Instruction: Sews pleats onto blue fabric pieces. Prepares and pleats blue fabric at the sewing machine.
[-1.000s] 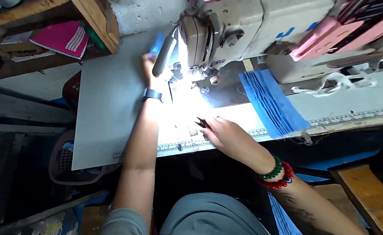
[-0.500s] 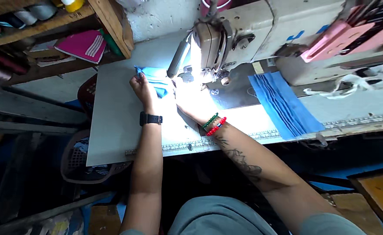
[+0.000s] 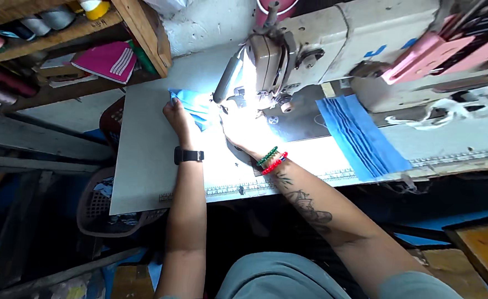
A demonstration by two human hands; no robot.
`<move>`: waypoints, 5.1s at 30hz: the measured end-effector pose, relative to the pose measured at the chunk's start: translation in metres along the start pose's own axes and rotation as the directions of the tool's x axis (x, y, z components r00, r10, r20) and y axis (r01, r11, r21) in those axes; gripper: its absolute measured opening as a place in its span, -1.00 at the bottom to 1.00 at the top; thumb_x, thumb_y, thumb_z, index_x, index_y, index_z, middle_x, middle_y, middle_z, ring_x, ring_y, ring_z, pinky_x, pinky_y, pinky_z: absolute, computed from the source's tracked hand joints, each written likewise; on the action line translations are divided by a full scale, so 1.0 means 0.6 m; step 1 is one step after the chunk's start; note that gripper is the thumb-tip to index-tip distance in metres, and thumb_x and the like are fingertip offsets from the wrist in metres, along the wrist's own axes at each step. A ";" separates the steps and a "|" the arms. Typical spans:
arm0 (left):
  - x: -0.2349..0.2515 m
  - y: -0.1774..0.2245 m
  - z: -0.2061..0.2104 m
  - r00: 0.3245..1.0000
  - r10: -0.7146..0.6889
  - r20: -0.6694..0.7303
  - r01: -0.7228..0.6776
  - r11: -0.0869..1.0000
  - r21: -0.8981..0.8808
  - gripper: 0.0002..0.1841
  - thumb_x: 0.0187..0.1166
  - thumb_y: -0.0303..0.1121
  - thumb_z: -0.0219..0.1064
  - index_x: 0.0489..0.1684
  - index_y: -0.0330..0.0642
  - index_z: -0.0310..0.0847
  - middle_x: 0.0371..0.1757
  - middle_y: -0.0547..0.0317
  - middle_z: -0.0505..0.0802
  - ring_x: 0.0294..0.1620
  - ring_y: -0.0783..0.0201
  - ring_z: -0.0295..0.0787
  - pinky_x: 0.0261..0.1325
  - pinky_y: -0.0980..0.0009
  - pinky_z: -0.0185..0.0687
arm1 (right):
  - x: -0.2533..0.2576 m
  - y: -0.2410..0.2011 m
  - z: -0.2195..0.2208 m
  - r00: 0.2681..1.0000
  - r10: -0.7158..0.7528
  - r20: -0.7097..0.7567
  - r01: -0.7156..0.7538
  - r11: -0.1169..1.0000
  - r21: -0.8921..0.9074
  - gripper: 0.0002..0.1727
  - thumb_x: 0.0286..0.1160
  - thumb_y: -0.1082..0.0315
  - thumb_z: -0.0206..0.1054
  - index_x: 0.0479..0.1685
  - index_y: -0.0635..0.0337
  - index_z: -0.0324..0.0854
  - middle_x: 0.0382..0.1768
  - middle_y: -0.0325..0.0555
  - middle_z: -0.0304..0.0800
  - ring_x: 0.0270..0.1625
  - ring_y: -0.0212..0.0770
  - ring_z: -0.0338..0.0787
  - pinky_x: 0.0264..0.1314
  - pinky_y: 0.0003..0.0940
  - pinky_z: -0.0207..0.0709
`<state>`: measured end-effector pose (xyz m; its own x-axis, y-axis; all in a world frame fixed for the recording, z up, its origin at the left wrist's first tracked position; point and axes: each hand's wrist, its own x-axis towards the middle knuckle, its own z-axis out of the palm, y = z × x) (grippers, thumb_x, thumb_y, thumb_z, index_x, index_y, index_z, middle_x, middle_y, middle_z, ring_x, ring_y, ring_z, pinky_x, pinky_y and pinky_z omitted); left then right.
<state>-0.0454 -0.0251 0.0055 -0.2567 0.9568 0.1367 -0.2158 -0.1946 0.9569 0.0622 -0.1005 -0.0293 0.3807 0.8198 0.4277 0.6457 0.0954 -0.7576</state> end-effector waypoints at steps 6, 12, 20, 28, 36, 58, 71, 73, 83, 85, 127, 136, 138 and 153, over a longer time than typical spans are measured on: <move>-0.118 0.029 -0.069 0.946 -0.198 0.258 0.265 0.930 -0.256 -0.61 0.88 -0.18 -0.08 0.45 -0.16 0.47 0.29 0.05 0.78 0.29 0.15 0.75 0.34 0.07 0.70 | -0.030 -0.032 -0.101 0.919 0.060 0.391 -0.205 0.918 0.341 -0.67 0.65 0.18 0.39 0.04 0.33 0.72 -0.21 0.06 0.76 -0.20 -0.17 0.72 -0.04 -0.22 0.64; -0.213 0.049 -0.158 0.969 -0.220 0.117 0.238 0.956 -0.175 -0.72 0.73 -0.51 0.02 0.34 -0.26 0.31 -0.01 0.18 0.73 -0.03 0.35 0.80 0.07 0.33 0.80 | -0.027 -0.064 -0.099 0.896 -0.129 0.425 -0.006 0.953 0.304 -0.72 0.64 0.21 0.30 -0.14 0.28 0.76 -0.35 -0.03 0.75 -0.22 -0.17 0.72 -0.09 -0.10 0.57; -0.277 0.122 -0.218 0.641 0.330 0.693 -0.588 0.791 0.167 0.06 0.23 0.29 0.58 0.81 0.24 0.09 0.85 0.37 0.24 0.86 0.32 0.05 0.81 0.16 0.09 | -0.143 -0.131 -0.262 0.628 -0.492 0.603 0.378 0.870 0.316 -0.82 0.61 0.40 0.29 0.02 0.20 0.75 -0.27 -0.05 0.84 -0.22 -0.12 0.84 -0.13 -0.12 0.67; -0.275 0.109 -0.194 0.041 -0.117 0.992 -0.667 0.736 0.114 -0.80 0.48 -0.09 0.45 -0.23 0.01 0.82 -0.21 0.33 0.87 0.18 0.26 0.69 0.56 -0.13 0.13 | -0.259 -0.047 -0.362 0.658 -0.328 0.678 0.258 0.944 0.207 -0.79 0.62 0.26 0.29 0.10 -0.01 0.73 -0.17 -0.26 0.87 -0.18 -0.35 0.83 -0.12 -0.27 0.74; -0.152 0.035 -0.150 0.398 -0.141 0.906 -0.765 0.494 0.413 -0.72 0.34 -0.05 0.59 -0.28 -0.07 0.89 -0.14 0.03 0.83 0.16 -0.09 0.64 0.20 -0.26 0.29 | -0.178 0.061 -0.299 0.836 -0.004 0.549 0.051 0.996 -0.071 -0.76 0.58 0.34 0.37 0.15 0.10 0.73 -0.25 -0.11 0.83 -0.28 -0.19 0.79 -0.19 -0.06 0.69; -0.196 0.056 -0.272 0.362 -0.057 0.931 -0.795 0.503 0.339 -0.75 0.49 0.04 0.42 -0.09 0.24 0.92 0.32 0.31 0.83 0.69 0.07 0.35 0.62 -0.26 -0.11 | -0.274 0.070 -0.320 0.896 -0.108 0.431 0.239 0.934 -0.264 -0.71 0.55 0.10 0.34 0.08 -0.10 0.89 0.05 -0.09 0.78 0.10 0.06 0.72 -0.07 0.07 0.58; -0.217 0.050 -0.286 0.398 -0.002 0.917 -0.812 0.465 0.353 -0.76 0.56 0.01 0.41 0.00 0.26 0.94 0.42 0.25 0.80 0.76 0.01 0.29 0.68 -0.39 -0.28 | -0.287 0.089 -0.346 0.928 -0.147 0.343 0.207 0.968 -0.145 -0.75 0.64 0.25 0.30 0.03 0.05 0.89 0.30 -0.17 0.83 0.36 -0.18 0.71 0.41 -0.21 0.52; -0.217 0.051 -0.285 0.396 -0.001 0.918 -0.814 0.463 0.352 -0.75 0.55 0.02 0.42 -0.01 0.26 0.95 0.42 0.25 0.80 0.76 0.01 0.30 0.68 -0.39 -0.28 | -0.286 0.088 -0.346 0.931 -0.142 0.337 0.201 0.968 -0.148 -0.75 0.64 0.25 0.31 0.03 0.05 0.89 0.26 -0.18 0.85 0.34 -0.19 0.72 0.40 -0.22 0.53; -0.219 0.051 -0.285 0.402 0.012 0.916 -0.820 0.449 0.354 -0.75 0.56 0.00 0.41 -0.01 0.24 0.95 0.41 0.23 0.81 0.77 0.00 0.29 0.69 -0.38 -0.27 | -0.291 0.093 -0.342 0.922 -0.234 0.308 0.299 0.936 -0.184 -0.79 0.56 0.24 0.41 -0.03 0.08 0.91 0.15 -0.11 0.87 0.25 -0.11 0.76 0.28 -0.22 0.60; -0.222 0.054 -0.283 0.384 0.023 0.923 -0.840 0.423 0.339 -0.77 0.58 -0.03 0.40 -0.03 0.23 0.96 0.39 0.20 0.82 0.76 -0.05 0.30 0.68 -0.39 -0.27 | -0.293 0.094 -0.341 0.910 -0.267 0.317 0.347 0.909 -0.232 -0.80 0.55 0.26 0.40 -0.07 0.07 0.91 0.17 -0.09 0.87 0.27 -0.03 0.76 0.24 -0.14 0.62; -0.185 0.005 -0.085 0.129 -0.006 0.992 -0.913 0.389 0.121 -0.68 0.73 -0.22 0.21 0.22 -0.08 0.83 0.35 0.07 0.84 0.27 0.16 0.83 0.20 0.21 0.75 | -0.215 0.034 -0.259 0.751 -0.208 0.626 0.446 0.860 -0.249 -0.41 0.45 0.21 0.24 0.56 -0.01 0.61 0.50 -0.20 0.72 -0.03 -0.02 0.88 -0.20 -0.05 0.70; -0.124 -0.017 -0.074 0.182 -0.116 0.976 -0.931 0.298 0.209 -0.40 0.71 0.18 0.01 0.67 0.23 0.51 0.76 0.07 0.48 0.85 -0.01 0.15 0.81 -0.09 -0.02 | -0.217 0.030 -0.258 0.756 -0.182 0.629 0.430 0.863 -0.267 -0.36 0.43 0.23 0.26 0.62 -0.02 0.56 0.47 -0.18 0.73 -0.09 0.00 0.88 -0.21 -0.02 0.68; -0.120 -0.017 -0.069 0.176 -0.124 0.977 -0.942 0.268 0.203 -0.40 0.69 0.22 0.00 0.66 0.29 0.52 0.75 0.03 0.47 0.86 -0.07 0.11 0.83 -0.13 -0.13 | -0.217 0.030 -0.257 0.759 -0.182 0.626 0.433 0.859 -0.274 -0.35 0.41 0.24 0.27 0.62 -0.01 0.56 0.43 -0.14 0.76 -0.13 0.00 0.87 -0.24 -0.03 0.68; -0.132 -0.025 -0.035 0.073 0.090 0.993 -0.943 0.331 0.039 -0.64 0.65 -0.18 0.24 0.29 0.00 0.81 0.40 0.04 0.77 0.49 0.00 0.61 0.46 -0.10 0.46 | -0.198 0.029 -0.257 0.793 -0.148 0.591 0.404 0.854 -0.329 -0.40 0.35 0.24 0.31 0.51 0.02 0.64 -0.03 -0.04 0.88 -0.20 0.03 0.85 -0.28 -0.01 0.68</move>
<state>-0.0415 -0.1022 -0.0253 0.8975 0.2671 0.3510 0.2077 -0.9579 0.1980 0.1302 -0.2831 -0.0174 -0.1844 0.9698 0.1599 0.9226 0.2269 -0.3119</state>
